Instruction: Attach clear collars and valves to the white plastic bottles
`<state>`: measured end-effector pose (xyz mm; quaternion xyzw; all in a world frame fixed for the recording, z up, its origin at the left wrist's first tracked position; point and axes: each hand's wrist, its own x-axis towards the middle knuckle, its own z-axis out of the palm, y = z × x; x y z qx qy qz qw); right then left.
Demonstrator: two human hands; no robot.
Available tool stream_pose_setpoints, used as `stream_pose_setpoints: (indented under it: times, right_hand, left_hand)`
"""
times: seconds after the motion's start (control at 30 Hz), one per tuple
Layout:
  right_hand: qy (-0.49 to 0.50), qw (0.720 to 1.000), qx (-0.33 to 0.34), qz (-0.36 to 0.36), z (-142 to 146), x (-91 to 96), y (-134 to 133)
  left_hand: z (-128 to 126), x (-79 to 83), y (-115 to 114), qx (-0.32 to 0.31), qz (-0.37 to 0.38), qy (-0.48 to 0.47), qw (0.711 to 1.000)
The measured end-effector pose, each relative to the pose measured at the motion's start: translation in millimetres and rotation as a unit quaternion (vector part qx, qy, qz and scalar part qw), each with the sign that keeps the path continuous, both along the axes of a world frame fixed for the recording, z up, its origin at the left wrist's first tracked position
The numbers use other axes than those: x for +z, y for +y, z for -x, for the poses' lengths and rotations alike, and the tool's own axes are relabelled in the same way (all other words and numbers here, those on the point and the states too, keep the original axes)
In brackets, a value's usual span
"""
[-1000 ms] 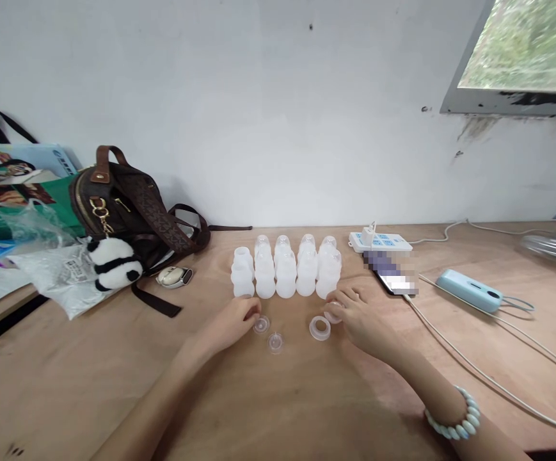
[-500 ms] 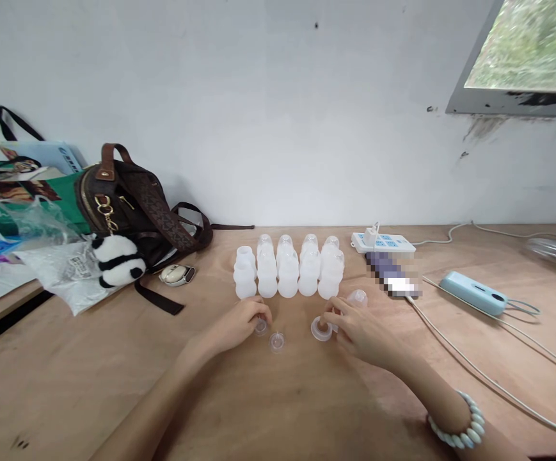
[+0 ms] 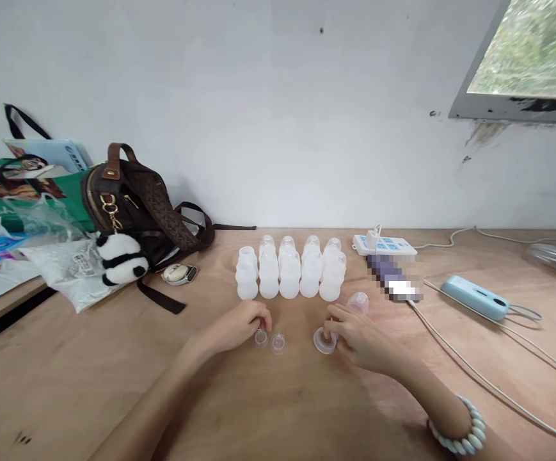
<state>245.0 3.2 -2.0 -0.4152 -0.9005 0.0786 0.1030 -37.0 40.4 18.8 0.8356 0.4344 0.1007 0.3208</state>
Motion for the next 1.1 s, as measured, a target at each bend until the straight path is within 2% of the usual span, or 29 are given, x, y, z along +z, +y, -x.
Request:
stream_pose_setpoints:
  times: [0.5,0.67,0.73,0.8,0.87,0.93,1.0,1.1]
  right_hand:
    - [0.008,1.0,0.019,0.004,2,0.2,0]
    - [0.007,1.0,0.019,0.001,1,-2.1,1]
    - [0.012,1.0,0.02,-0.006,0,-2.7,1]
    - [0.017,1.0,0.019,-0.011,-1,-2.6,1]
    - [0.021,0.999,0.014,-0.019,-1,-2.0,1]
    - [0.028,0.999,0.01,-0.025,-1,-1.3,1]
    - [0.043,0.999,0.008,-0.029,-1,-0.8,2]
    - [0.071,0.997,0.003,-0.038,-1,-0.7,2]
  left_hand:
    - [-7,-0.5,-9,-0.07,0.02,-0.004,0.997]
    - [-10,-2.7,-9,-0.048,0.0,-0.007,0.999]
    - [-11,-0.9,-7,-0.01,-0.06,-0.028,0.998]
    - [-13,4.9,-5,0.047,-0.18,-0.056,0.981]
    - [-14,14.1,-1,0.117,-0.32,-0.052,0.939]
    - [-15,23.8,6,0.178,-0.42,0.002,0.89]
    - [-18,30.2,15,0.206,-0.465,0.07,0.858]
    - [-22,29.1,30,0.205,-0.451,0.13,0.859]
